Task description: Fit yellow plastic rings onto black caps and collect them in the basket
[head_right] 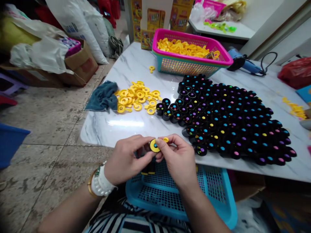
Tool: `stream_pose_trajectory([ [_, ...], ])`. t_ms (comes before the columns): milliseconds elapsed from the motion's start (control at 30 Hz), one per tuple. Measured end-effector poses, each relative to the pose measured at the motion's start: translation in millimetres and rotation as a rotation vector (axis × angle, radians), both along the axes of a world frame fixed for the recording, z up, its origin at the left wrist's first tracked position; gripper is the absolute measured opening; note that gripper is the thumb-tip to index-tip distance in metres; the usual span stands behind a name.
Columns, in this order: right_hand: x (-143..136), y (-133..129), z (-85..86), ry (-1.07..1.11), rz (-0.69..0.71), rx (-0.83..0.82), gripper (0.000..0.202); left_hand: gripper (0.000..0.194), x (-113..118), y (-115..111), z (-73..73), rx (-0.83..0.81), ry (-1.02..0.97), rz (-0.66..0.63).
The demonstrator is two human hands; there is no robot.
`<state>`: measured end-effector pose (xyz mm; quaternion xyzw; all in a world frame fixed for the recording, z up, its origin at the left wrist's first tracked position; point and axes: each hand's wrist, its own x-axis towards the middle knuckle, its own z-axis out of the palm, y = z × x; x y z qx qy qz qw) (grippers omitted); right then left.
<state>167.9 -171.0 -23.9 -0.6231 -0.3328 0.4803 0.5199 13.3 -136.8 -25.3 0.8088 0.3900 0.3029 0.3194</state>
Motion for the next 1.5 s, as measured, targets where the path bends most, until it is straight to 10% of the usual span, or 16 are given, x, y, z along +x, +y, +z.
stream_pose_trajectory([
  [267, -5, -8, 0.4, -0.105, -0.019, 0.050, 0.016, 0.017, 9, 7, 8.0, -0.219, -0.102, 0.046],
  [867, -1, -12, -3.9, -0.073, -0.134, 0.031, 0.019, 0.023, 17, -14, -15.1, 0.071, 0.055, 0.055],
  [1500, -4, -13, -2.9, -0.206, -0.120, 0.087, 0.022, 0.025, 16, -6, -11.2, 0.001, 0.059, -0.012],
])
